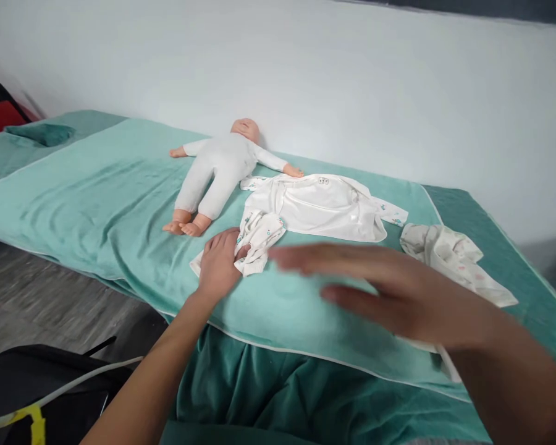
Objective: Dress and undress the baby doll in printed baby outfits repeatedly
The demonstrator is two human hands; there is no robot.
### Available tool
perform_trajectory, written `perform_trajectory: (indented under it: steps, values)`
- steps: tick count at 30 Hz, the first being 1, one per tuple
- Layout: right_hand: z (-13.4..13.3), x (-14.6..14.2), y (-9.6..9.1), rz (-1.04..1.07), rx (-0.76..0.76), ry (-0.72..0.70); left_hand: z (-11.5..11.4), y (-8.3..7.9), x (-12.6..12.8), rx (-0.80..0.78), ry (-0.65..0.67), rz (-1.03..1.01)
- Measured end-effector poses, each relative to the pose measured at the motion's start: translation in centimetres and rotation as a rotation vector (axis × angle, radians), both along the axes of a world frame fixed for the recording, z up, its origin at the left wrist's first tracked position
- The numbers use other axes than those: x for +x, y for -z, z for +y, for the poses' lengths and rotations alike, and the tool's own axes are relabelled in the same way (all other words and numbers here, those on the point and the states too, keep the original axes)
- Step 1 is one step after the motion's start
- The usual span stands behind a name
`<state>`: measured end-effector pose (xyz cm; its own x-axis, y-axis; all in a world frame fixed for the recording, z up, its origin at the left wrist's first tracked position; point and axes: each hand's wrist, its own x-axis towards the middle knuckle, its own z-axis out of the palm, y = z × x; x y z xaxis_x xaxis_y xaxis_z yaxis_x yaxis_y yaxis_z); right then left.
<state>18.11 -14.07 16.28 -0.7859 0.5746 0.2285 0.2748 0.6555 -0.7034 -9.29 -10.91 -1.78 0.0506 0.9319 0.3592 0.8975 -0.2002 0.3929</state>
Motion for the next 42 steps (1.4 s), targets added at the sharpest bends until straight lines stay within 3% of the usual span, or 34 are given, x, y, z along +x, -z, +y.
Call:
perform_trajectory:
  steps: [2, 5, 6, 8, 10, 13, 19, 24, 28, 34, 36, 38, 42]
  values:
    - [3.5, 0.6, 3.6, -0.109, 0.035, 0.225, 0.4, -0.2, 0.0, -0.004, 0.011, -0.041]
    - [9.9, 2.1, 9.6, -0.265, 0.105, 0.791, 1.5, -1.6, 0.3, -0.011, 0.155, -0.206]
    - [11.8, 2.6, 11.1, -0.289, 0.115, 0.961, 2.0, -2.3, 0.5, -0.014, 0.225, -0.274]
    - [14.8, 3.4, 13.0, -0.315, 0.176, 1.155, 3.3, -3.8, 1.4, -0.009, 0.34, -0.392]
    - [16.7, 4.0, 13.7, -0.325, 0.25, 1.258, 5.4, -5.1, 2.6, 0.023, 0.391, -0.471]
    - [18.2, 5.0, 14.1, -0.337, 0.279, 1.368, 9.8, -6.1, 4.3, 0.074, 0.358, -0.551]
    - [19.9, 8.6, 15.2, -0.346, 0.228, 1.485, 18.9, -5.4, 5.3, -0.09, 0.223, -0.366]
    - [20.6, 10.0, 15.0, -0.366, 0.17, 1.435, 21.9, -3.8, 5.5, -0.171, 0.223, -0.281]
    - [20.3, 9.0, 14.0, -0.082, 0.155, 1.29, 21.5, -3.7, 6.2, -0.154, 0.21, -0.268]
    - [16.8, 4.7, 11.3, 0.648, -0.313, 0.629, 16.5, -7.0, 10.9, 0.086, 0.212, -0.585]
    - [15.4, 4.1, 11.0, 0.8, -0.426, 0.557, 14.2, -8.6, 12.5, 0.119, 0.238, -0.73]
    - [14.2, 4.2, 11.1, 0.925, -0.507, 0.526, 12.0, -9.9, 13.3, 0.077, 0.394, -0.856]
    - [12.5, 4.4, 11.5, 1.117, -0.655, 0.407, 8.6, -10.8, 12.7, -0.017, 0.592, -0.877]
